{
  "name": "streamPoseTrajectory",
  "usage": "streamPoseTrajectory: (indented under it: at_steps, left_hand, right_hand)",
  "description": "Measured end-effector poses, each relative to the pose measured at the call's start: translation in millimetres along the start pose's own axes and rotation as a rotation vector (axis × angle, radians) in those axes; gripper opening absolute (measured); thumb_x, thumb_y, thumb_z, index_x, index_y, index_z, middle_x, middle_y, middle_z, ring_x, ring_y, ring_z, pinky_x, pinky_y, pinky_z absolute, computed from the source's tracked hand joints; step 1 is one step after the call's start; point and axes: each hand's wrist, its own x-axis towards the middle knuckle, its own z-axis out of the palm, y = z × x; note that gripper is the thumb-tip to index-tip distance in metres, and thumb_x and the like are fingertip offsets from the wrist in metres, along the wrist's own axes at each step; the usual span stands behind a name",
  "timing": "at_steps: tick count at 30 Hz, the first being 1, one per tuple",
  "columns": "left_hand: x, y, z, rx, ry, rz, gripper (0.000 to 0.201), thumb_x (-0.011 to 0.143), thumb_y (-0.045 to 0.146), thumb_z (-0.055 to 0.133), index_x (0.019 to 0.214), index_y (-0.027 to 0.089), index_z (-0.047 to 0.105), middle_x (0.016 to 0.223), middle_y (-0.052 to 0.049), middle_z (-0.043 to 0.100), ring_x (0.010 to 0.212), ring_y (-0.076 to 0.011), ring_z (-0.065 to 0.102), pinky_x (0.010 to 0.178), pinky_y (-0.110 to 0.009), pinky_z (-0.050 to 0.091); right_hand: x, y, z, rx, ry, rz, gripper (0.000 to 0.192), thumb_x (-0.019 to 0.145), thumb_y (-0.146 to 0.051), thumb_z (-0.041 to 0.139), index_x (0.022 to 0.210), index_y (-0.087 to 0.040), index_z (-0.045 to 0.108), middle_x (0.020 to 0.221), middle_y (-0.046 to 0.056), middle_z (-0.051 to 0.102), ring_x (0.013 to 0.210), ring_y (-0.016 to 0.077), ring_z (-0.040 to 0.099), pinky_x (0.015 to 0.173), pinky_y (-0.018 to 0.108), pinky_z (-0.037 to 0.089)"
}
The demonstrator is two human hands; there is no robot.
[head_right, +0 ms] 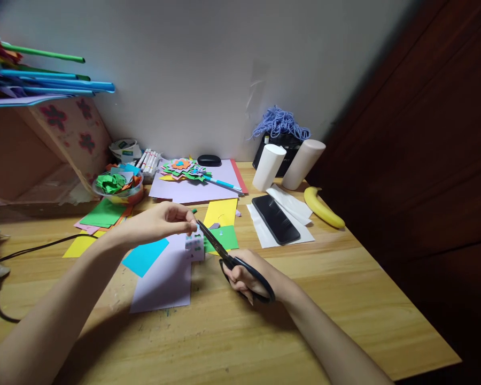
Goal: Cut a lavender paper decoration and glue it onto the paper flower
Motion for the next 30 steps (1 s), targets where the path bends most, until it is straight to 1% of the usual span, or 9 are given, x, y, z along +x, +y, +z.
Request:
streamPoseTrajectory:
  at_steps: [2, 5, 8, 11, 15, 18, 22, 26, 30]
  left_hand:
    - [1, -2, -0.8, -0.014, 0.013, -0.002, 0.018, 0.071, 0.034, 0.057, 0.071, 0.016, 0.06, 0.073, -0.001, 0.063, 0.07, -0.0126, 0.055, 0.067, -0.024, 0.041]
    - [10, -13, 5.6, -0.023, 0.117, 0.001, 0.021, 0.071, 0.036, 0.058, 0.072, 0.015, 0.06, 0.074, -0.002, 0.064, 0.071, -0.0133, 0.056, 0.068, -0.024, 0.042]
    - [25, -31, 20.9, 0.123, 0.251, 0.03, 0.025, 0.074, 0.039, 0.055, 0.07, 0.015, 0.061, 0.071, -0.004, 0.064, 0.066, -0.0146, 0.056, 0.062, -0.026, 0.041]
    - [38, -47, 35.3, 0.319, 0.318, 0.036, 0.027, 0.078, 0.039, 0.051, 0.076, 0.016, 0.065, 0.077, -0.006, 0.066, 0.07, -0.0175, 0.057, 0.063, -0.028, 0.041]
    - [41, -57, 37.2, 0.442, 0.34, 0.045, 0.028, 0.082, 0.029, 0.045, 0.097, 0.016, 0.065, 0.101, -0.011, 0.064, 0.089, -0.0215, 0.059, 0.076, -0.032, 0.043]
    - [38, -60, 32.2, 0.509, 0.34, -0.057, 0.042, 0.073, 0.034, 0.06, 0.109, 0.013, 0.056, 0.112, -0.015, 0.058, 0.102, -0.0268, 0.055, 0.081, -0.034, 0.043]
    - [36, -63, 32.7, 0.51, 0.296, -0.161, 0.064, 0.057, 0.037, 0.074, 0.112, 0.014, 0.05, 0.109, -0.015, 0.059, 0.1, -0.0272, 0.056, 0.075, -0.031, 0.043]
    - [39, -64, 36.2, 0.486, 0.272, -0.228, 0.062, 0.057, 0.035, 0.073, 0.111, 0.015, 0.05, 0.099, -0.01, 0.064, 0.088, -0.0241, 0.06, 0.064, -0.028, 0.04]
    - [39, -64, 31.7, 0.448, 0.301, -0.249, 0.052, 0.058, 0.032, 0.073, 0.104, 0.015, 0.054, 0.087, -0.006, 0.065, 0.082, -0.0225, 0.06, 0.06, -0.027, 0.038]
  right_hand:
    - [1, 5, -4, -0.02, 0.003, -0.061, 0.072, 0.043, -0.085, 0.056, 0.061, -0.017, 0.041, 0.044, -0.009, 0.037, 0.031, 0.0024, 0.027, 0.027, 0.016, 0.028]
    - [5, 13, -12, -0.015, 0.019, -0.179, 0.071, 0.051, -0.087, 0.048, 0.064, -0.018, 0.041, 0.044, -0.009, 0.036, 0.029, 0.0027, 0.028, 0.026, 0.016, 0.029]
    - [10, 20, -18, 0.04, 0.065, -0.254, 0.069, 0.054, -0.087, 0.044, 0.064, -0.019, 0.04, 0.044, -0.01, 0.035, 0.028, 0.003, 0.027, 0.025, 0.016, 0.029]
    - [14, 24, -21, 0.103, 0.097, -0.264, 0.069, 0.054, -0.087, 0.044, 0.065, -0.019, 0.039, 0.043, -0.01, 0.034, 0.028, 0.0026, 0.025, 0.025, 0.016, 0.031]
    - [16, 24, -20, 0.13, 0.107, -0.242, 0.07, 0.053, -0.088, 0.044, 0.064, -0.019, 0.038, 0.042, -0.01, 0.035, 0.028, 0.0023, 0.026, 0.026, 0.015, 0.03]
    - [17, 24, -20, 0.136, 0.107, -0.235, 0.069, 0.052, -0.087, 0.045, 0.063, -0.019, 0.038, 0.042, -0.01, 0.035, 0.027, 0.002, 0.027, 0.026, 0.014, 0.03]
    - [18, 24, -20, 0.154, 0.098, -0.231, 0.069, 0.052, -0.086, 0.047, 0.063, -0.019, 0.038, 0.041, -0.011, 0.035, 0.026, 0.0021, 0.026, 0.024, 0.015, 0.031]
    - [19, 26, -22, 0.162, 0.095, -0.228, 0.068, 0.053, -0.086, 0.047, 0.063, -0.019, 0.038, 0.042, -0.011, 0.035, 0.027, 0.002, 0.027, 0.026, 0.015, 0.032]
    - [21, 31, -24, 0.194, 0.075, -0.229, 0.067, 0.054, -0.085, 0.048, 0.063, -0.019, 0.039, 0.042, -0.01, 0.036, 0.026, 0.0023, 0.027, 0.025, 0.014, 0.029]
